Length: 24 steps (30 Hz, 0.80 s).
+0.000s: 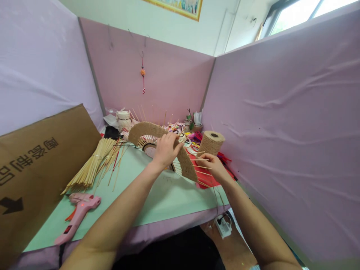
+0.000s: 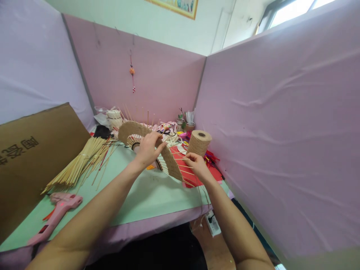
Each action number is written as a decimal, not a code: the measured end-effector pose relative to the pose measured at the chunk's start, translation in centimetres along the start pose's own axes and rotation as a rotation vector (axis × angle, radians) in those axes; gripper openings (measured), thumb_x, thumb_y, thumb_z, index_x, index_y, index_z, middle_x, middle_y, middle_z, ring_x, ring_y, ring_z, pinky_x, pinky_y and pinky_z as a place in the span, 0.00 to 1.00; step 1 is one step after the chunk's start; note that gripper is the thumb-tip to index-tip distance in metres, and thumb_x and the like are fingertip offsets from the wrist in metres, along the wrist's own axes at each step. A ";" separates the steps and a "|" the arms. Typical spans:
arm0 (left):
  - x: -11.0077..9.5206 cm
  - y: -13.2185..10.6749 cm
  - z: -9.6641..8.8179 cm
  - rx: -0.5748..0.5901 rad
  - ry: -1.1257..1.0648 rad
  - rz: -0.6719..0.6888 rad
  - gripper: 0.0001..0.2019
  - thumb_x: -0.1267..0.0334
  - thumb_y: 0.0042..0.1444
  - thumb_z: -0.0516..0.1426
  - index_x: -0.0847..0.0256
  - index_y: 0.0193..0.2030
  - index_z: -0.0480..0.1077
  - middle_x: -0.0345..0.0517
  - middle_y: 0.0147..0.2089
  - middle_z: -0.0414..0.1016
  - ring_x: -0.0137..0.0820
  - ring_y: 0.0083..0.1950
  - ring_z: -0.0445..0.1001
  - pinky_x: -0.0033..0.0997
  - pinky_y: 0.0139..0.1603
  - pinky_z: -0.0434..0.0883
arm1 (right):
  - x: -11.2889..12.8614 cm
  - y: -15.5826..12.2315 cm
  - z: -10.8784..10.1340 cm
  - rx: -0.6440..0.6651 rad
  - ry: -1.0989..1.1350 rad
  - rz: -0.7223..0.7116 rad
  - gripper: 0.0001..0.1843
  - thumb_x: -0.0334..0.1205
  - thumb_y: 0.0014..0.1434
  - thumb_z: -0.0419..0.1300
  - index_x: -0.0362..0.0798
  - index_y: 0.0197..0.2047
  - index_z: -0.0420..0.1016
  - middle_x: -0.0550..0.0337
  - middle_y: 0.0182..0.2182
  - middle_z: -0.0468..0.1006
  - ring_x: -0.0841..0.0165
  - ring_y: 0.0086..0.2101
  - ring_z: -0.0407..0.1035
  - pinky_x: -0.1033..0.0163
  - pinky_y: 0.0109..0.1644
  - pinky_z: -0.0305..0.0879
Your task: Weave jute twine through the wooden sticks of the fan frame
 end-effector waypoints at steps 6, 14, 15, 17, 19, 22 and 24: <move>-0.5 0.1 0.2 -0.077 0.010 -0.079 0.09 0.55 0.60 0.56 0.58 0.40 0.67 0.49 0.42 0.74 0.42 0.45 0.69 0.41 0.46 0.63 | 0.6 -0.9 -0.8 -0.004 -0.037 -0.022 0.19 0.55 0.47 0.66 0.47 0.26 0.71 0.62 0.23 0.71 0.70 0.27 0.61 0.63 0.33 0.56; -0.4 0.2 0.4 -0.069 0.027 -0.083 0.08 0.56 0.59 0.58 0.58 0.40 0.67 0.48 0.43 0.74 0.42 0.45 0.69 0.41 0.45 0.63 | 5.3 -2.7 -4.9 -0.162 -0.075 -0.119 0.19 0.55 0.50 0.64 0.46 0.30 0.74 0.61 0.24 0.71 0.71 0.25 0.60 0.64 0.30 0.57; -0.5 0.2 0.4 -0.069 0.029 -0.081 0.08 0.56 0.59 0.58 0.58 0.40 0.67 0.48 0.43 0.74 0.42 0.45 0.69 0.41 0.45 0.63 | 5.9 -3.0 -5.0 -0.179 -0.086 -0.142 0.18 0.55 0.51 0.64 0.46 0.30 0.74 0.61 0.24 0.71 0.71 0.25 0.60 0.64 0.30 0.57; -0.5 0.2 0.4 -0.072 0.035 -0.075 0.08 0.56 0.59 0.58 0.58 0.40 0.67 0.48 0.43 0.74 0.42 0.45 0.69 0.41 0.45 0.62 | 7.2 -3.7 -5.0 -0.219 -0.114 -0.199 0.17 0.54 0.53 0.63 0.47 0.30 0.75 0.61 0.24 0.71 0.71 0.25 0.60 0.64 0.31 0.58; -0.6 0.2 0.3 -0.074 0.044 -0.069 0.09 0.56 0.59 0.58 0.58 0.40 0.67 0.48 0.43 0.74 0.42 0.45 0.69 0.41 0.45 0.62 | 8.3 -4.4 -4.5 -0.251 -0.148 -0.267 0.16 0.53 0.55 0.62 0.47 0.30 0.75 0.59 0.26 0.73 0.70 0.27 0.62 0.63 0.33 0.60; -0.5 0.2 0.3 -0.077 0.050 -0.065 0.09 0.56 0.59 0.58 0.58 0.40 0.67 0.48 0.43 0.74 0.42 0.45 0.69 0.41 0.45 0.62 | 9.5 -5.3 -3.5 -0.228 -0.209 -0.354 0.15 0.52 0.56 0.61 0.48 0.31 0.76 0.57 0.28 0.75 0.67 0.29 0.65 0.62 0.34 0.61; -0.4 0.1 0.2 -0.078 0.045 -0.065 0.09 0.56 0.59 0.58 0.58 0.40 0.67 0.47 0.43 0.74 0.42 0.45 0.69 0.41 0.45 0.62 | 9.6 -5.4 -3.3 -0.186 -0.250 -0.357 0.14 0.51 0.56 0.61 0.48 0.30 0.76 0.57 0.27 0.75 0.66 0.29 0.65 0.62 0.34 0.61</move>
Point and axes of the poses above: each hand's wrist, its own y-axis towards the middle knuckle, its own z-axis out of the palm, x = y × z, the point moved 9 cm from there along y, towards the middle knuckle
